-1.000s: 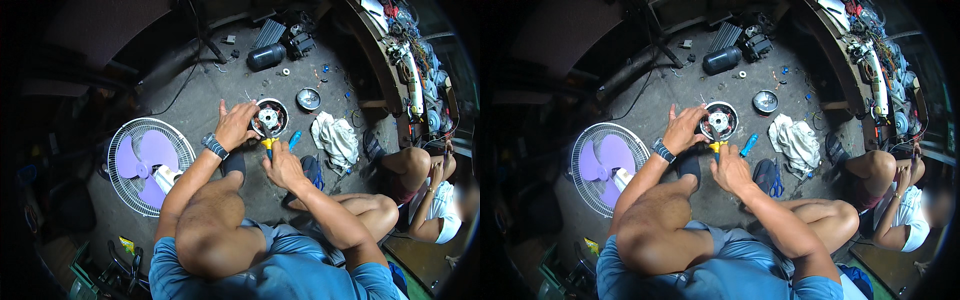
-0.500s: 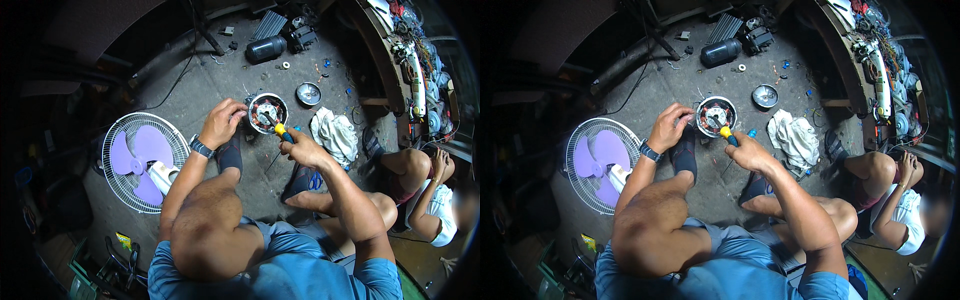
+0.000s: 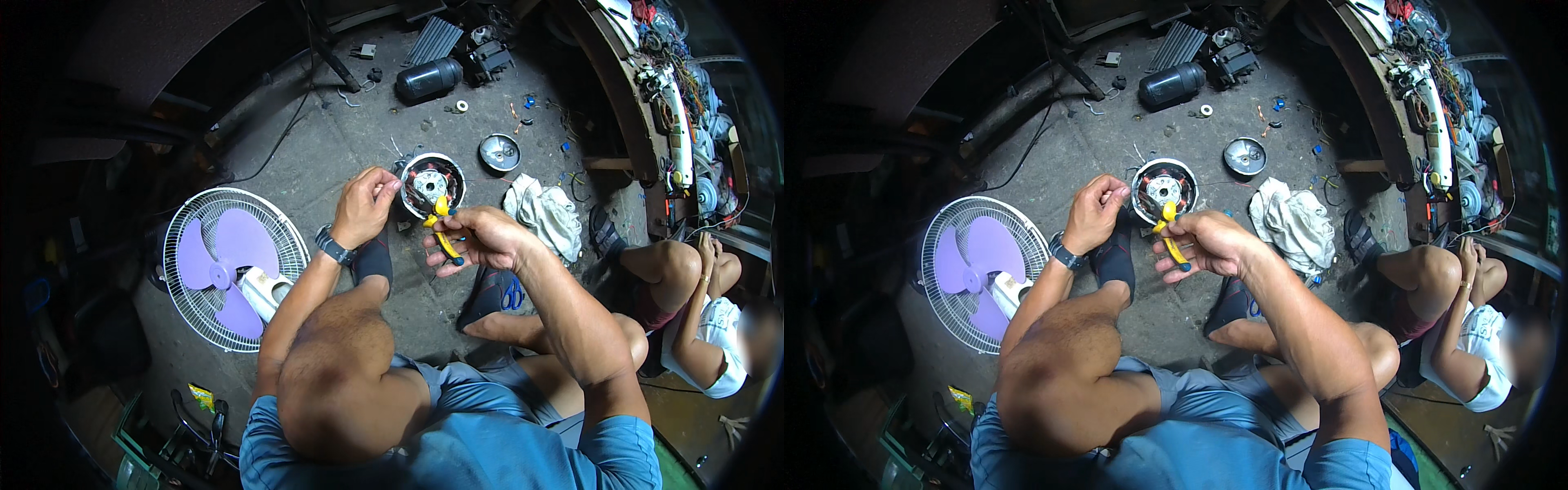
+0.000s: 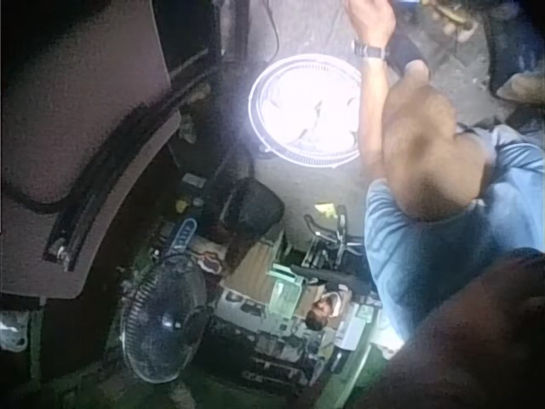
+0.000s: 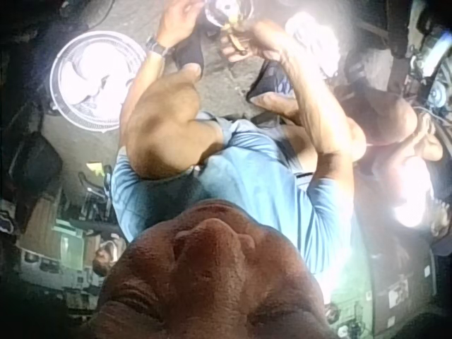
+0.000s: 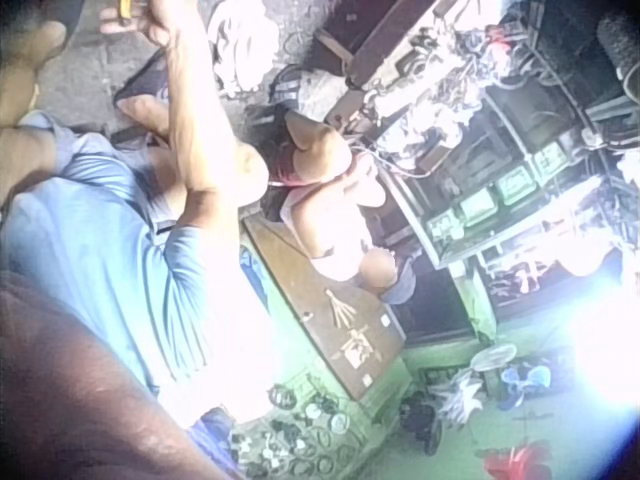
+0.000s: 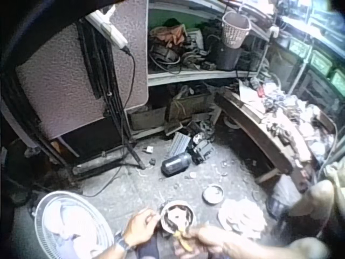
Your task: The person sits on the floor and uses pliers to strip insulation from multiple copper wires attached to a small electric motor. They repeatedly pull and cut the wires, gathering them in their hand.
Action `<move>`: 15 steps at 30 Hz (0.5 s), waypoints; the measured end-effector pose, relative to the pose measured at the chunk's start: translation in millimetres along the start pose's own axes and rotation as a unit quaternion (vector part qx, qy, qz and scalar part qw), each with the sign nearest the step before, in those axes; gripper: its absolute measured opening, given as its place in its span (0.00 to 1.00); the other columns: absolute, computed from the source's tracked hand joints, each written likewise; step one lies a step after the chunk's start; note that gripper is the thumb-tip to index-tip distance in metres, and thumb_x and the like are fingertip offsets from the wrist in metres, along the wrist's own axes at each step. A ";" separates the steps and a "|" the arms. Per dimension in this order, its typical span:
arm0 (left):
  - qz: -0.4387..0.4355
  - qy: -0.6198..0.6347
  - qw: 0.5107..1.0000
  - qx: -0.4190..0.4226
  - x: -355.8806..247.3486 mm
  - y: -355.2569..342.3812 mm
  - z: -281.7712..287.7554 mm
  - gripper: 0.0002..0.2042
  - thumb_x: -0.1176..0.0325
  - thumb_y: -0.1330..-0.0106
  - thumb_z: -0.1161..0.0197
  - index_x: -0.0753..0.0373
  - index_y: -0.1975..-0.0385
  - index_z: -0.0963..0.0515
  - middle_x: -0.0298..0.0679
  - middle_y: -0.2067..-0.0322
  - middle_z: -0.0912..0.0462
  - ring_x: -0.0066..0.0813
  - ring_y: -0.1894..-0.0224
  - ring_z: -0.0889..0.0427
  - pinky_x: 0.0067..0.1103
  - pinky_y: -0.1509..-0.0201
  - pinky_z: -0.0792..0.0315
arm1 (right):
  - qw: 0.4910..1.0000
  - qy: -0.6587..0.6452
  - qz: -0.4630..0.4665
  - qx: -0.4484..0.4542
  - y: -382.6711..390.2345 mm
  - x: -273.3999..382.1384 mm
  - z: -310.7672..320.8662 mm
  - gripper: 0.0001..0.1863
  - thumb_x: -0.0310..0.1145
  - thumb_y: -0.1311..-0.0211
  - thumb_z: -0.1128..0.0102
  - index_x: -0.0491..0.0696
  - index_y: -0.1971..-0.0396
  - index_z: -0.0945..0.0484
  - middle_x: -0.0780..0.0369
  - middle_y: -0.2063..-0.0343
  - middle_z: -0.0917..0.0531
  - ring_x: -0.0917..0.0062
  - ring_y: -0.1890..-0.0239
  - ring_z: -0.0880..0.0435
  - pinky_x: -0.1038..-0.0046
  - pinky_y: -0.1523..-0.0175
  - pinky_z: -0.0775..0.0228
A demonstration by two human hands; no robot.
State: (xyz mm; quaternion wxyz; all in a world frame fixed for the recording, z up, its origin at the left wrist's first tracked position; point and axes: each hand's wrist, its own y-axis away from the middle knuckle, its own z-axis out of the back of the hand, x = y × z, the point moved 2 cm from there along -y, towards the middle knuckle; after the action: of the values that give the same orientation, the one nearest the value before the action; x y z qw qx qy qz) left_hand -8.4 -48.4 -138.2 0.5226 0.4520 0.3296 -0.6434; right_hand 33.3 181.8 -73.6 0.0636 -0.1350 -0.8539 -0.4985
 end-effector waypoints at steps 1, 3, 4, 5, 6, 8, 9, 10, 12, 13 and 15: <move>0.016 0.030 0.999 -0.001 2.7 1.6 -0.5 0.08 0.67 0.28 0.37 0.67 0.64 0.19 0.41 0.70 0.19 0.28 0.70 0.20 0.25 0.64 0.26 | 1.000 -0.017 0.003 0.007 0.8 -1.2 -0.5 0.20 0.34 0.27 0.48 0.36 0.44 0.27 0.50 0.52 0.18 0.55 0.53 0.13 0.49 0.49 0.15; 0.048 0.089 0.995 0.000 6.6 3.3 -1.7 0.08 0.68 0.28 0.37 0.68 0.64 0.20 0.38 0.72 0.20 0.23 0.70 0.22 0.23 0.64 0.26 | 0.999 -0.035 0.013 0.017 1.3 -4.1 -0.5 0.20 0.35 0.27 0.48 0.37 0.44 0.27 0.49 0.52 0.18 0.55 0.53 0.13 0.49 0.48 0.15; 0.044 0.091 0.995 0.004 7.9 4.1 -2.1 0.08 0.68 0.27 0.37 0.68 0.64 0.20 0.36 0.73 0.21 0.21 0.70 0.23 0.22 0.64 0.27 | 0.999 -0.036 0.020 0.020 0.6 -6.0 0.1 0.20 0.35 0.26 0.48 0.37 0.44 0.27 0.49 0.52 0.17 0.55 0.53 0.13 0.49 0.48 0.16; 0.039 0.093 0.995 0.008 6.9 5.0 -3.0 0.08 0.68 0.27 0.37 0.68 0.64 0.20 0.35 0.73 0.22 0.19 0.70 0.24 0.21 0.64 0.27 | 0.999 -0.038 0.026 0.022 1.0 -7.6 1.1 0.19 0.35 0.26 0.48 0.37 0.44 0.27 0.49 0.51 0.17 0.55 0.52 0.13 0.49 0.48 0.16; 0.035 0.096 0.995 0.013 5.9 5.8 -4.0 0.09 0.68 0.26 0.37 0.68 0.64 0.20 0.33 0.74 0.23 0.17 0.70 0.25 0.20 0.65 0.28 | 0.999 -0.036 0.022 0.027 0.0 -8.0 2.6 0.19 0.35 0.26 0.48 0.37 0.44 0.27 0.49 0.51 0.17 0.55 0.53 0.13 0.50 0.48 0.16; 0.050 0.111 0.992 0.016 4.0 6.5 -6.2 0.08 0.68 0.26 0.38 0.67 0.64 0.21 0.31 0.75 0.24 0.15 0.70 0.27 0.19 0.66 0.29 | 0.999 -0.031 0.013 0.036 -2.8 -6.4 3.6 0.19 0.34 0.27 0.48 0.37 0.44 0.27 0.50 0.52 0.17 0.56 0.53 0.13 0.51 0.48 0.15; 0.057 0.119 0.991 0.018 3.2 6.2 -6.6 0.08 0.68 0.25 0.38 0.67 0.64 0.21 0.30 0.75 0.25 0.15 0.70 0.27 0.19 0.66 0.30 | 0.999 -0.022 0.010 0.037 -2.3 -6.5 3.1 0.19 0.34 0.27 0.48 0.38 0.44 0.27 0.50 0.52 0.17 0.57 0.53 0.13 0.51 0.48 0.15; 0.055 0.133 0.989 0.017 3.6 5.9 -7.2 0.08 0.68 0.25 0.38 0.67 0.64 0.21 0.30 0.75 0.25 0.14 0.70 0.28 0.18 0.66 0.30 | 0.999 -0.014 0.008 0.037 -1.1 -6.5 2.4 0.19 0.34 0.27 0.48 0.38 0.44 0.27 0.51 0.53 0.16 0.57 0.53 0.12 0.52 0.49 0.15; 0.054 0.161 0.985 0.012 5.8 7.8 -10.2 0.08 0.68 0.25 0.38 0.67 0.65 0.22 0.28 0.75 0.26 0.13 0.71 0.30 0.17 0.67 0.31 | 0.999 -0.003 0.005 0.039 -1.7 -6.8 2.7 0.18 0.35 0.27 0.48 0.39 0.45 0.26 0.50 0.52 0.16 0.57 0.52 0.13 0.52 0.48 0.16; 0.046 0.156 0.987 0.011 6.7 9.1 -11.1 0.08 0.68 0.24 0.38 0.66 0.65 0.22 0.28 0.75 0.27 0.13 0.71 0.30 0.17 0.67 0.32 | 0.999 -0.002 0.007 0.041 -5.8 -7.2 5.0 0.18 0.36 0.27 0.49 0.40 0.46 0.26 0.50 0.50 0.17 0.57 0.51 0.13 0.52 0.47 0.17; 0.024 0.146 0.989 0.013 4.5 7.7 -11.8 0.08 0.69 0.24 0.38 0.66 0.65 0.23 0.27 0.75 0.27 0.12 0.71 0.31 0.17 0.67 0.33 | 1.000 0.009 0.025 0.015 -11.7 -8.4 8.6 0.17 0.37 0.26 0.49 0.41 0.46 0.26 0.49 0.49 0.17 0.57 0.50 0.13 0.53 0.47 0.18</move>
State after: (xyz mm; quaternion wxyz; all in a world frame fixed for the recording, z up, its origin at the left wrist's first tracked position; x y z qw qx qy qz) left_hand 1.7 -41.3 -146.5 0.4783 0.5560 0.3830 -0.5615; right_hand 38.1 182.4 -89.6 0.0858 -0.1511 -0.8569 -0.4853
